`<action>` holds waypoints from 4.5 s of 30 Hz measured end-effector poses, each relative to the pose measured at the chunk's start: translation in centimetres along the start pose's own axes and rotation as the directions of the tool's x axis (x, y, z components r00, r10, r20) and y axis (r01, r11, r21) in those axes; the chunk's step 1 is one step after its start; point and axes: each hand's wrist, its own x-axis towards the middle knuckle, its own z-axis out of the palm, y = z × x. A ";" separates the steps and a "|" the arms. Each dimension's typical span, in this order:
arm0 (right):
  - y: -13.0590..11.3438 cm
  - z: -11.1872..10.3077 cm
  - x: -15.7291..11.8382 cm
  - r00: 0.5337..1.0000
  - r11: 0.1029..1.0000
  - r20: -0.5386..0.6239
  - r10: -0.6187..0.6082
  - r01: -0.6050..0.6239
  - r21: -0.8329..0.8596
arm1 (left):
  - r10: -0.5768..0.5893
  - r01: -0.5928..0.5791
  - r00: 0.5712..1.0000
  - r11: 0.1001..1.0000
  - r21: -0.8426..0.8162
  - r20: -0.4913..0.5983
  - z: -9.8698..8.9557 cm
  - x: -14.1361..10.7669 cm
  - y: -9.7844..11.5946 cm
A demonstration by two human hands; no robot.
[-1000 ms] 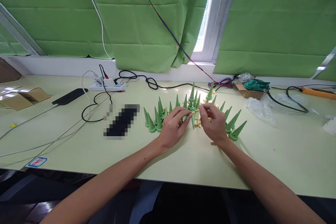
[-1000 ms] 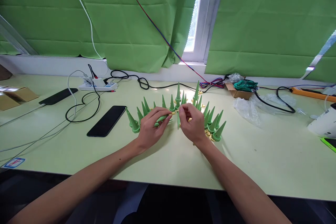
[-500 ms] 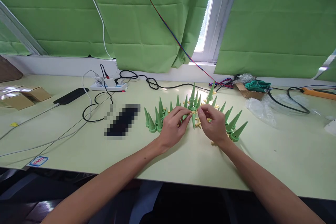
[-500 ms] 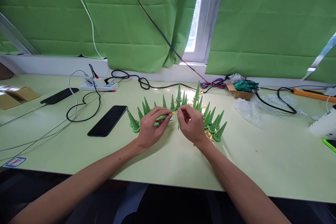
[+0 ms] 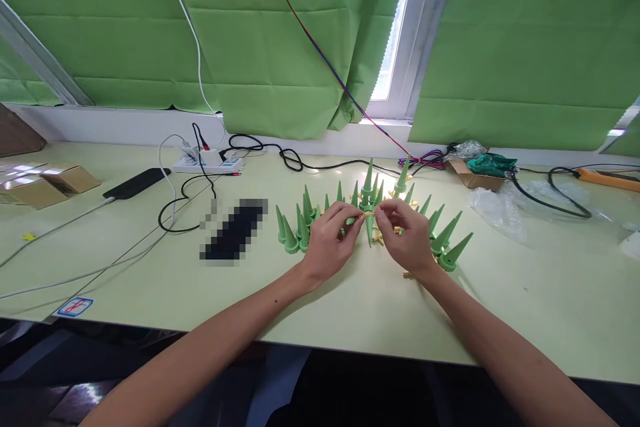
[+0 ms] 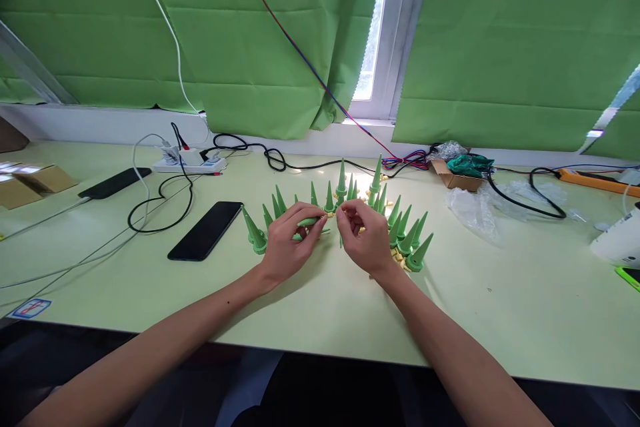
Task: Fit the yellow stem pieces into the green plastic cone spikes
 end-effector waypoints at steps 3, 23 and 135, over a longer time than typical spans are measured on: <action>-0.1 0.0 -0.1 1.000 1.000 0.021 -0.006 0.006 0.009 | 0.002 -0.002 1.000 1.000 0.006 0.003 0.0 0.0 0.0; -0.2 0.0 -0.1 0.997 0.995 0.074 0.038 -0.045 0.091 | -0.039 0.040 0.999 0.999 -0.034 0.024 0.1 0.0 0.1; 0.8 0.3 0.1 0.965 0.984 0.227 0.128 -0.094 -0.153 | -0.050 0.045 0.988 0.998 0.037 0.146 0.2 -0.4 -0.5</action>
